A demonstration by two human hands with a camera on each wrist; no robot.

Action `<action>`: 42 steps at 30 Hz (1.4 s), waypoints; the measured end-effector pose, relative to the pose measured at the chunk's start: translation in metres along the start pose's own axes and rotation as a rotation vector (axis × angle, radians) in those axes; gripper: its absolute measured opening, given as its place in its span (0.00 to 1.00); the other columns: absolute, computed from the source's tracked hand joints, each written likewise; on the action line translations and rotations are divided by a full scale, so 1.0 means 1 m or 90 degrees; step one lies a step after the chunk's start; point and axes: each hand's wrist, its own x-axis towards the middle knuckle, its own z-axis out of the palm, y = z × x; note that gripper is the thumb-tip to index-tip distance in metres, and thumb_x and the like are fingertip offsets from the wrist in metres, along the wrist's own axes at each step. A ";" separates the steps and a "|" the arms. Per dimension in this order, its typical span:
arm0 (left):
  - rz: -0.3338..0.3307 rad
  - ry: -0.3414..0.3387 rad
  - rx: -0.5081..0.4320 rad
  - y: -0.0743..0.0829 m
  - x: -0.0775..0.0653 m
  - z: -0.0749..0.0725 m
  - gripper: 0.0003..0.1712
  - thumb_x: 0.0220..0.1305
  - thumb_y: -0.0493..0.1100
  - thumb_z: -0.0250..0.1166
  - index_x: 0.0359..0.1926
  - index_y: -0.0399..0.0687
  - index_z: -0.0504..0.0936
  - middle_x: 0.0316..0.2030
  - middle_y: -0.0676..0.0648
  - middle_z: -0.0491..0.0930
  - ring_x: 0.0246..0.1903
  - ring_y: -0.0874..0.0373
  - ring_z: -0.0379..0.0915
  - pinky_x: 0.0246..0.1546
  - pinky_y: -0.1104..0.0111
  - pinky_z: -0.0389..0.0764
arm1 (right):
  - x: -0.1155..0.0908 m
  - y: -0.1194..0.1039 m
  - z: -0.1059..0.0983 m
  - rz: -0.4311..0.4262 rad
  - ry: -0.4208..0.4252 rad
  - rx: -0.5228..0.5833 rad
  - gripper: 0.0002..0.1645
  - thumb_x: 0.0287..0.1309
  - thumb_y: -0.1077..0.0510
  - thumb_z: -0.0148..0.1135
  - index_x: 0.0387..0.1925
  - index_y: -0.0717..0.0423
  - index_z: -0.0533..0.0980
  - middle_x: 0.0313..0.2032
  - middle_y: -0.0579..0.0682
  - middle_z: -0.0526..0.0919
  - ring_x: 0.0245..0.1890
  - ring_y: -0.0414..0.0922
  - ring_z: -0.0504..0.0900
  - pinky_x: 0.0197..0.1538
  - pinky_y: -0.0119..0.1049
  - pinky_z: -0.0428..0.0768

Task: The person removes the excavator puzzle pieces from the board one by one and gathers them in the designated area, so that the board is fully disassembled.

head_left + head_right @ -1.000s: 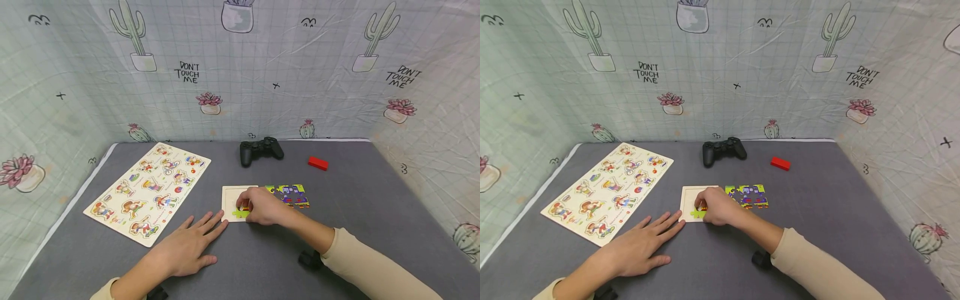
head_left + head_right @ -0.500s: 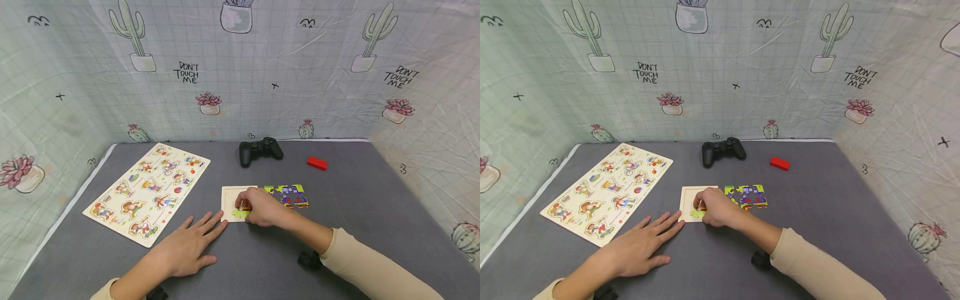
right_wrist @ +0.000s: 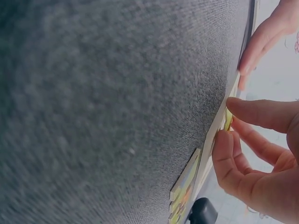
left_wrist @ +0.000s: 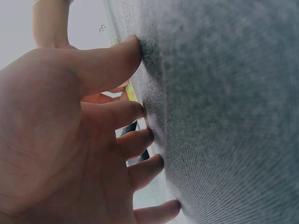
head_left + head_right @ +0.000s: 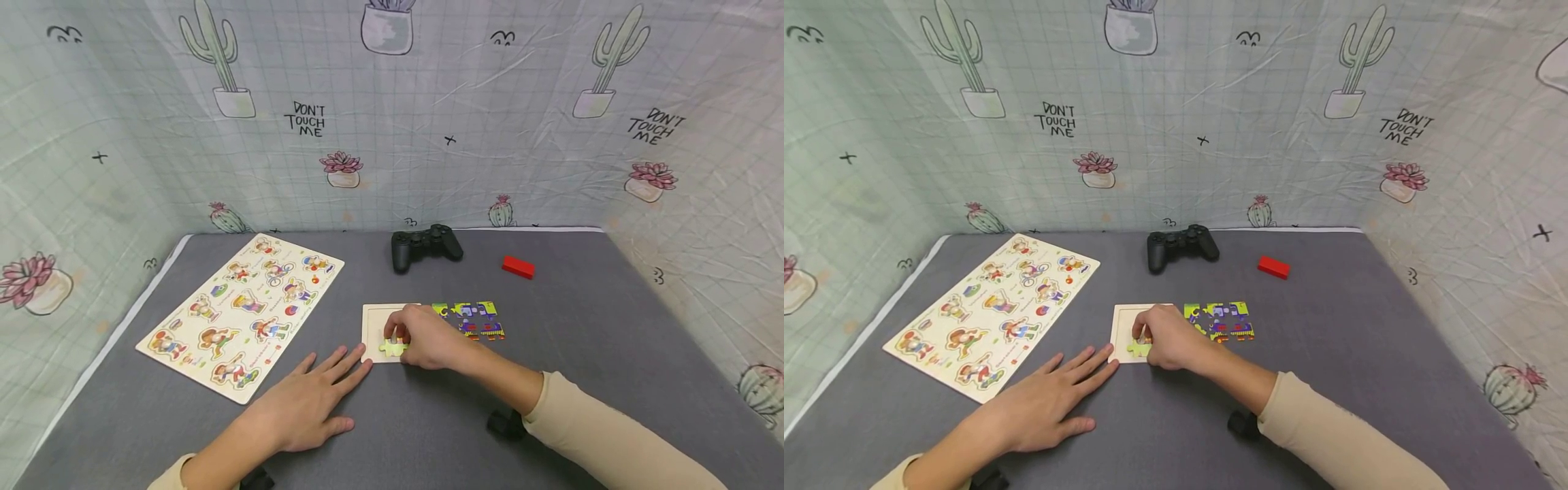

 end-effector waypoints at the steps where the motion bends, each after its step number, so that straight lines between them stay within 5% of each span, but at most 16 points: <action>1: 0.000 0.000 0.001 0.000 0.000 0.000 0.47 0.72 0.65 0.62 0.84 0.58 0.54 0.84 0.51 0.45 0.82 0.48 0.48 0.74 0.36 0.59 | 0.000 0.000 0.000 -0.002 0.000 0.000 0.19 0.42 0.71 0.78 0.38 0.53 0.84 0.30 0.50 0.82 0.31 0.41 0.74 0.36 0.36 0.75; 18: 0.002 -0.002 0.001 0.000 0.001 0.000 0.47 0.72 0.64 0.62 0.84 0.58 0.54 0.84 0.51 0.45 0.82 0.47 0.47 0.74 0.35 0.59 | 0.004 0.003 -0.002 0.019 -0.018 0.047 0.18 0.43 0.71 0.79 0.37 0.53 0.85 0.30 0.48 0.83 0.32 0.41 0.76 0.36 0.33 0.77; 42: -0.004 -0.005 0.005 0.001 0.001 0.000 0.48 0.72 0.65 0.62 0.84 0.58 0.54 0.84 0.51 0.45 0.82 0.48 0.47 0.75 0.36 0.59 | -0.013 0.022 -0.022 0.057 -0.023 0.252 0.17 0.47 0.71 0.78 0.40 0.53 0.88 0.37 0.49 0.87 0.36 0.43 0.82 0.41 0.35 0.84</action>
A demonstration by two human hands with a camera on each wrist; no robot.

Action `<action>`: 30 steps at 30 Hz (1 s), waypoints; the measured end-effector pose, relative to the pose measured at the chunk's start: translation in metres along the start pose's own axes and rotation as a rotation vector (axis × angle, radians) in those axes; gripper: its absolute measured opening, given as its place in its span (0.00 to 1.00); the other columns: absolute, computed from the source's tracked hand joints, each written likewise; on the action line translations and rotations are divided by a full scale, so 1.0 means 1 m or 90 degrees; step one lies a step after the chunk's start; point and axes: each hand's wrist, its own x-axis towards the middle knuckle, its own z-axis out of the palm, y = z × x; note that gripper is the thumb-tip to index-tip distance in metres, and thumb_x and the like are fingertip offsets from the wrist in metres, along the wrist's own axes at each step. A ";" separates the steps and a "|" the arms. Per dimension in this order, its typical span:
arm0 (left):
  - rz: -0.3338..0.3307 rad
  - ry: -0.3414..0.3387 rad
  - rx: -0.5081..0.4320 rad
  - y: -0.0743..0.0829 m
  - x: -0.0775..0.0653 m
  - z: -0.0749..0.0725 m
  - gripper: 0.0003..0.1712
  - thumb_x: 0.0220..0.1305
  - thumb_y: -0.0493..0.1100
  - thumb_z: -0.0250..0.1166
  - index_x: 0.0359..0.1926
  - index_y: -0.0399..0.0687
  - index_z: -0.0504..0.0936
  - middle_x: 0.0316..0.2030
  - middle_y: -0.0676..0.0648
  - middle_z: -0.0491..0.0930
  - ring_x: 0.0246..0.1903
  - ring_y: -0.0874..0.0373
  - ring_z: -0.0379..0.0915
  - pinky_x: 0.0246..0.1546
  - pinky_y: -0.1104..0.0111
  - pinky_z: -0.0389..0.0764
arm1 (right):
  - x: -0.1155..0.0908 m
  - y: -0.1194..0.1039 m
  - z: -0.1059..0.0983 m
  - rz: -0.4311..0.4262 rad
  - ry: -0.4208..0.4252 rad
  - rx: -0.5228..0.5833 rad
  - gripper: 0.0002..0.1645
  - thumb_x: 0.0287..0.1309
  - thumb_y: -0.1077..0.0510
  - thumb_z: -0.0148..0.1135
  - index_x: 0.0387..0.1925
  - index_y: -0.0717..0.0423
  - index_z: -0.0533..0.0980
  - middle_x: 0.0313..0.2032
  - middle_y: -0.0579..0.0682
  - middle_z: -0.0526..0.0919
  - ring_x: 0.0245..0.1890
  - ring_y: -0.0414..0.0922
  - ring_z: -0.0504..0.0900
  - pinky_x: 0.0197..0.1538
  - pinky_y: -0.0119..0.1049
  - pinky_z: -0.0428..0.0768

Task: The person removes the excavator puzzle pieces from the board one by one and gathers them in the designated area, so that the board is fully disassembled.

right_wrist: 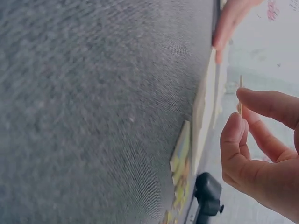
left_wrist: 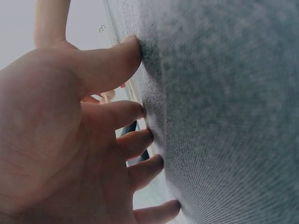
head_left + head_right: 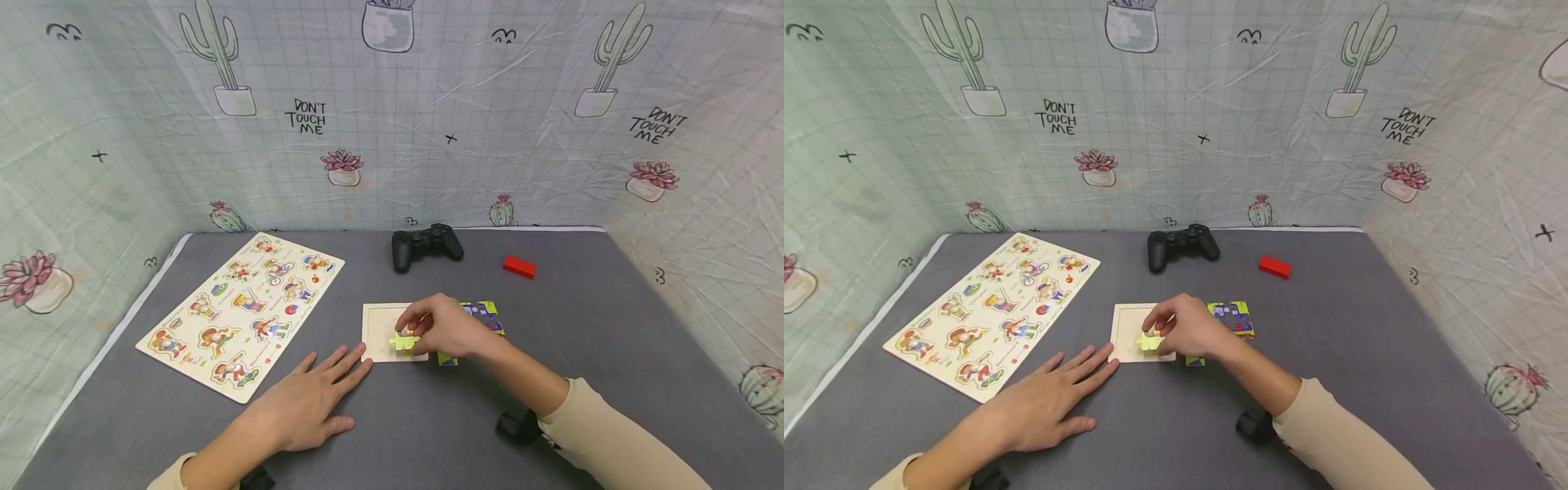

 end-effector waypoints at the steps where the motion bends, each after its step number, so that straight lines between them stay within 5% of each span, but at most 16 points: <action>1: 0.000 0.000 0.000 0.000 0.000 0.000 0.48 0.72 0.65 0.62 0.84 0.58 0.54 0.85 0.51 0.44 0.82 0.48 0.47 0.75 0.36 0.59 | -0.002 0.000 -0.002 0.004 0.003 0.007 0.18 0.48 0.70 0.78 0.41 0.52 0.88 0.38 0.49 0.87 0.37 0.43 0.82 0.42 0.35 0.84; 30: 0.006 0.000 -0.012 0.000 0.001 0.000 0.48 0.72 0.63 0.62 0.84 0.57 0.53 0.85 0.50 0.43 0.82 0.46 0.46 0.74 0.34 0.58 | -0.047 0.025 -0.043 0.072 0.055 0.043 0.20 0.50 0.69 0.75 0.47 0.52 0.89 0.48 0.52 0.89 0.43 0.48 0.82 0.43 0.37 0.83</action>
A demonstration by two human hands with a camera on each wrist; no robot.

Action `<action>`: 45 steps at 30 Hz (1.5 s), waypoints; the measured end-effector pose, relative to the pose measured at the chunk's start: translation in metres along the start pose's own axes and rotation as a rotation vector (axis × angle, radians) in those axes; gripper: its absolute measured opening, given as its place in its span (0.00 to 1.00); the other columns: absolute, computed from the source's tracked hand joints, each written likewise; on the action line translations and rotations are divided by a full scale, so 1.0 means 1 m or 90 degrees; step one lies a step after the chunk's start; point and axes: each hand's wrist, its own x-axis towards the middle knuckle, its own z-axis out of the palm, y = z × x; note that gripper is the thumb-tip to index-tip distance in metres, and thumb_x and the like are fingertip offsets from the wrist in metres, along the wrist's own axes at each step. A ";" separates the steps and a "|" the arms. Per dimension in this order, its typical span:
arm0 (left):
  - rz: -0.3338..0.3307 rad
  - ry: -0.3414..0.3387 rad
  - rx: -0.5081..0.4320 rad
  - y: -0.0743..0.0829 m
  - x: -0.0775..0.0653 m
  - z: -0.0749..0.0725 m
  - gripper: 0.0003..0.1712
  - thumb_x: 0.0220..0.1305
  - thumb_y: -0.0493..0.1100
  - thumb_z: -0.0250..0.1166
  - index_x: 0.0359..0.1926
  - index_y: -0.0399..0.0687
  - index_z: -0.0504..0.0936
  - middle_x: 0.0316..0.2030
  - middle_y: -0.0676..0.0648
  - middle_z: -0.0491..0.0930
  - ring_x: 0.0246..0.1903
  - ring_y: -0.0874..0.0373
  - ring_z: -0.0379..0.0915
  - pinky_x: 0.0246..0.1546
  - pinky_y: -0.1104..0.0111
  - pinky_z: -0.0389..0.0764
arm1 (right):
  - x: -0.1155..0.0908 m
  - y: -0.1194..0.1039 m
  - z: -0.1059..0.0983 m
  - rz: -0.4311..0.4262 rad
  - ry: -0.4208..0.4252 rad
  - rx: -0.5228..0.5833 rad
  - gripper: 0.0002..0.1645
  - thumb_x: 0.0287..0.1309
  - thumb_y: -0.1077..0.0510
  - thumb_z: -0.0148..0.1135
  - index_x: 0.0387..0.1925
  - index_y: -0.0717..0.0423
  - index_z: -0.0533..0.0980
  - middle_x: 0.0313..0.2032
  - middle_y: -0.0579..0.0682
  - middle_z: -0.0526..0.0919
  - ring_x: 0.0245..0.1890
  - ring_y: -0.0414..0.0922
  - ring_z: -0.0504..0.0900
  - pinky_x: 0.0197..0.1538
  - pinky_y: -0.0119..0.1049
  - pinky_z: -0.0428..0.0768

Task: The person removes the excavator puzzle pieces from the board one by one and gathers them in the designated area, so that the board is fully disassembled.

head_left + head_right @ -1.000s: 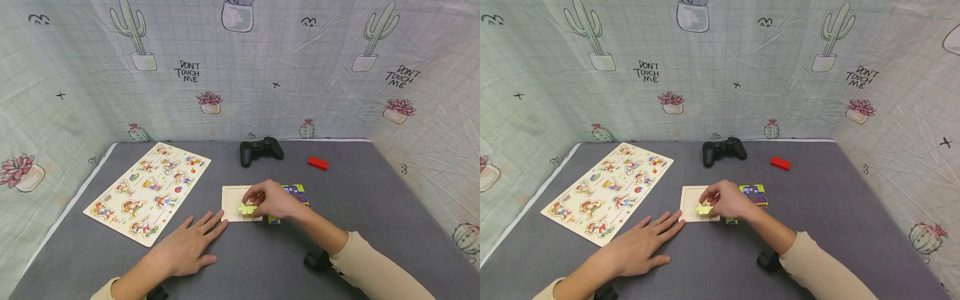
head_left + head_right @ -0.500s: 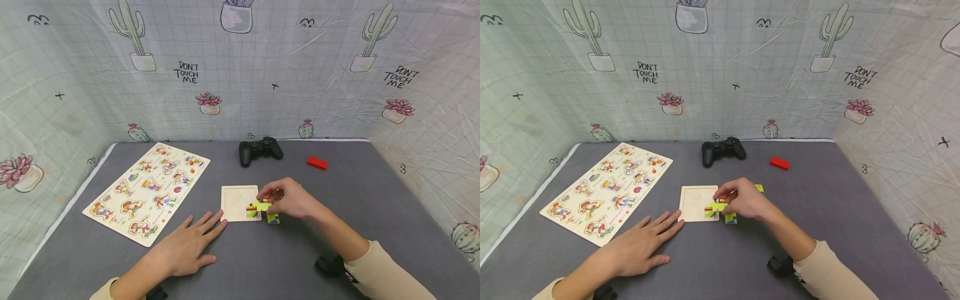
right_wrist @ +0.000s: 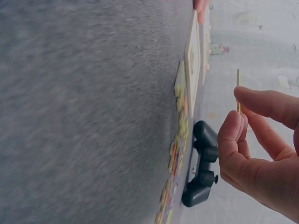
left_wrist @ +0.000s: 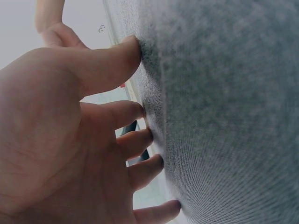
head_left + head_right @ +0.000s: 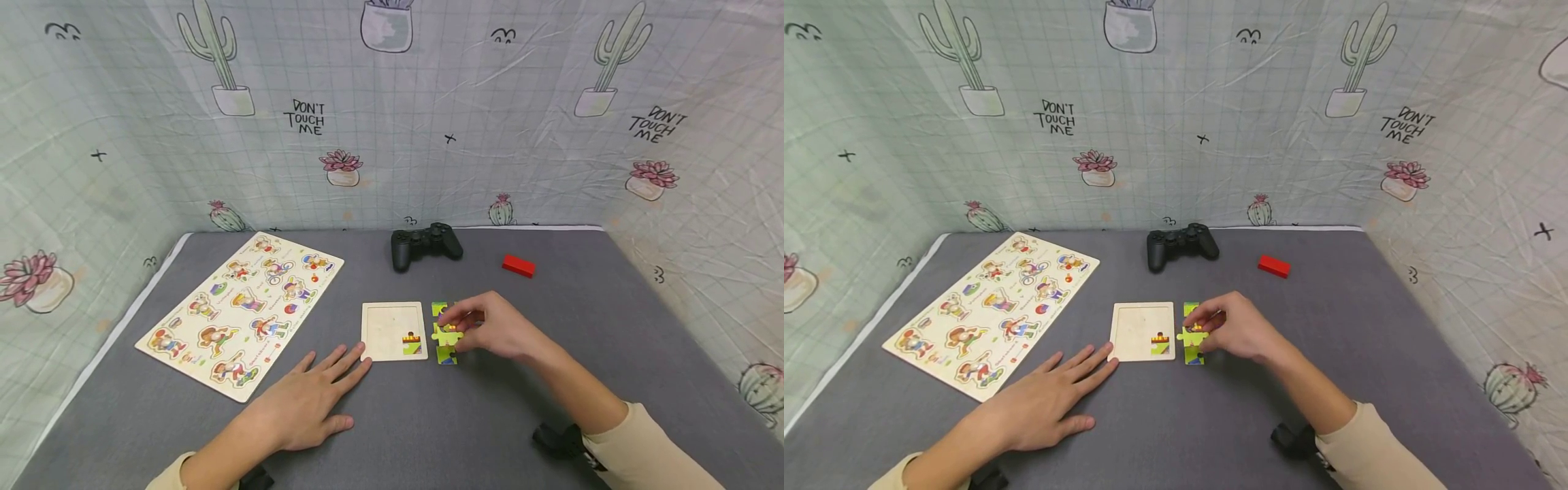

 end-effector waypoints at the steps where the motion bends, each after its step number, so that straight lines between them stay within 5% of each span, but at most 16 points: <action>1: 0.000 -0.001 -0.001 0.000 0.000 0.000 0.48 0.72 0.63 0.62 0.84 0.57 0.53 0.85 0.50 0.43 0.82 0.46 0.46 0.74 0.34 0.57 | -0.001 0.001 -0.001 0.001 -0.002 0.002 0.20 0.50 0.69 0.75 0.47 0.53 0.89 0.48 0.53 0.89 0.43 0.48 0.82 0.43 0.37 0.83; 45: -0.003 0.008 0.000 0.002 -0.001 -0.001 0.48 0.72 0.63 0.63 0.84 0.57 0.54 0.85 0.50 0.44 0.82 0.46 0.47 0.75 0.35 0.58 | -0.018 0.029 -0.009 0.080 -0.014 -0.035 0.19 0.50 0.69 0.78 0.46 0.57 0.87 0.44 0.50 0.88 0.39 0.46 0.81 0.42 0.35 0.85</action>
